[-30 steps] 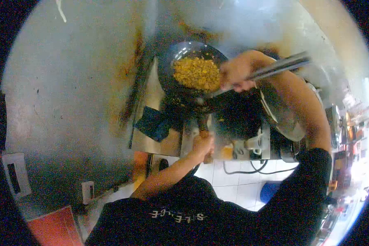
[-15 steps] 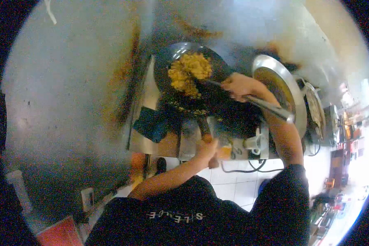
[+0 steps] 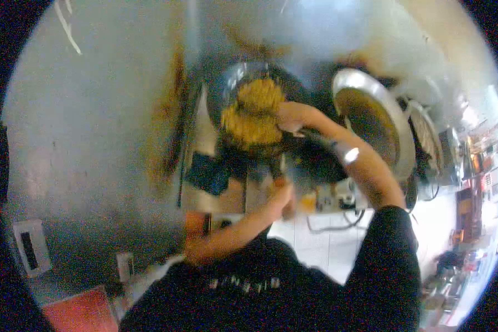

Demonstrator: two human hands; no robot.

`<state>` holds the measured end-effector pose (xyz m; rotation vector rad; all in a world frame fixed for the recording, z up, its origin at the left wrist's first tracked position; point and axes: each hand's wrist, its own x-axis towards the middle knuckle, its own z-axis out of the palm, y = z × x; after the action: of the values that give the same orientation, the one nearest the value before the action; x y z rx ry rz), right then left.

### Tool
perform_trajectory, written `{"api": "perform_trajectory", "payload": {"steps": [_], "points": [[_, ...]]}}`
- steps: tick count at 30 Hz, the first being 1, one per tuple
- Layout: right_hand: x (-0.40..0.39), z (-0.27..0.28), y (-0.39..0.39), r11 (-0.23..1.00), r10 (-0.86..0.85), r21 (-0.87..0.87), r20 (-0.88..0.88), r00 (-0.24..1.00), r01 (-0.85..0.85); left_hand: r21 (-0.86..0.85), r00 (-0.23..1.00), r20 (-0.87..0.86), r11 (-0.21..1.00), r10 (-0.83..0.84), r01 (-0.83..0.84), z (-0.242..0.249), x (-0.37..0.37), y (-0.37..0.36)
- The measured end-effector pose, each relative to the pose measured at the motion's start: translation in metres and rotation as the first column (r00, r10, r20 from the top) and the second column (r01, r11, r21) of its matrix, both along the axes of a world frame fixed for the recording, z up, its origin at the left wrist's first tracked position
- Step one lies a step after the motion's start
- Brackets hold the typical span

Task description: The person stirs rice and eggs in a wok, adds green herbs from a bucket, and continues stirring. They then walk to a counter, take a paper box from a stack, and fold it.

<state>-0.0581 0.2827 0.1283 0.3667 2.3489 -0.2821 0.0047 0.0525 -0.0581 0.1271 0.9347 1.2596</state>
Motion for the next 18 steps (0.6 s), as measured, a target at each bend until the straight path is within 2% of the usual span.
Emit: {"api": "perform_trajectory", "payload": {"steps": [1, 2, 4, 5, 7, 8, 9, 11, 12, 14, 16, 18], "points": [[-0.002, 0.046, -0.005, 0.993, -0.074, -0.084, 0.090, 0.993, 0.082, 0.149, 0.999, -0.036, 0.989, 0.005, 0.000, -0.013, -0.024, 0.013], [0.000, 0.078, -0.021, 0.979, -0.132, -0.133, 0.174, 0.976, 0.156, 0.072, 0.997, -0.060, 0.997, -0.039, 0.043, -0.013, -0.049, 0.019], [-0.004, 0.091, -0.046, 0.965, -0.134, -0.176, 0.309, 0.941, 0.195, -0.166, 0.991, -0.048, 0.980, -0.122, 0.112, -0.011, -0.073, 0.001], [-0.012, 0.083, -0.055, 0.971, -0.099, -0.177, 0.324, 0.941, 0.163, -0.063, 0.996, -0.093, 0.998, -0.008, 0.002, -0.017, -0.063, 0.004], [-0.001, 0.058, -0.028, 0.974, -0.004, -0.219, 0.256, 0.967, 0.062, 0.134, 0.969, -0.177, 0.980, 0.173, -0.150, -0.021, -0.010, 0.037], [-0.020, 0.058, -0.006, 0.977, 0.016, -0.211, 0.205, 0.979, 0.028, -0.022, 0.995, -0.035, 0.995, 0.094, -0.095, 0.029, -0.014, 0.049], [-0.031, 0.057, 0.005, 0.985, 0.048, -0.169, 0.132, 0.990, -0.025, -0.063, 0.990, -0.077, 0.990, 0.119, -0.124, 0.040, -0.012, 0.054], [-0.013, 0.091, 0.014, 0.894, -0.240, -0.365, 0.102, 0.966, 0.260, -0.136, 0.970, -0.130, 0.965, 0.206, -0.223, 0.058, 0.003, 0.053], [-0.010, 0.128, -0.011, 0.866, -0.309, -0.346, 0.196, 0.931, 0.360, -0.087, 0.980, -0.099, 0.980, 0.171, -0.180, 0.054, -0.003, 0.052], [-0.018, 0.132, -0.055, 0.874, -0.269, -0.363, 0.194, 0.944, 0.323, -0.098, 0.964, -0.064, 0.960, 0.258, -0.264, 0.057, 0.002, 0.053], [-0.027, 0.096, -0.067, 0.835, -0.415, -0.449, -0.134, 0.900, 0.319, -0.147, 0.960, -0.074, 0.949, 0.270, -0.278, 0.064, 0.026, 0.067], [-0.024, 0.058, -0.002, 0.932, -0.229, -0.314, -0.131, 0.965, 0.179, -0.219, 0.961, -0.086, 0.936, 0.263, -0.276, 0.087, 0.030, 0.064]]}}
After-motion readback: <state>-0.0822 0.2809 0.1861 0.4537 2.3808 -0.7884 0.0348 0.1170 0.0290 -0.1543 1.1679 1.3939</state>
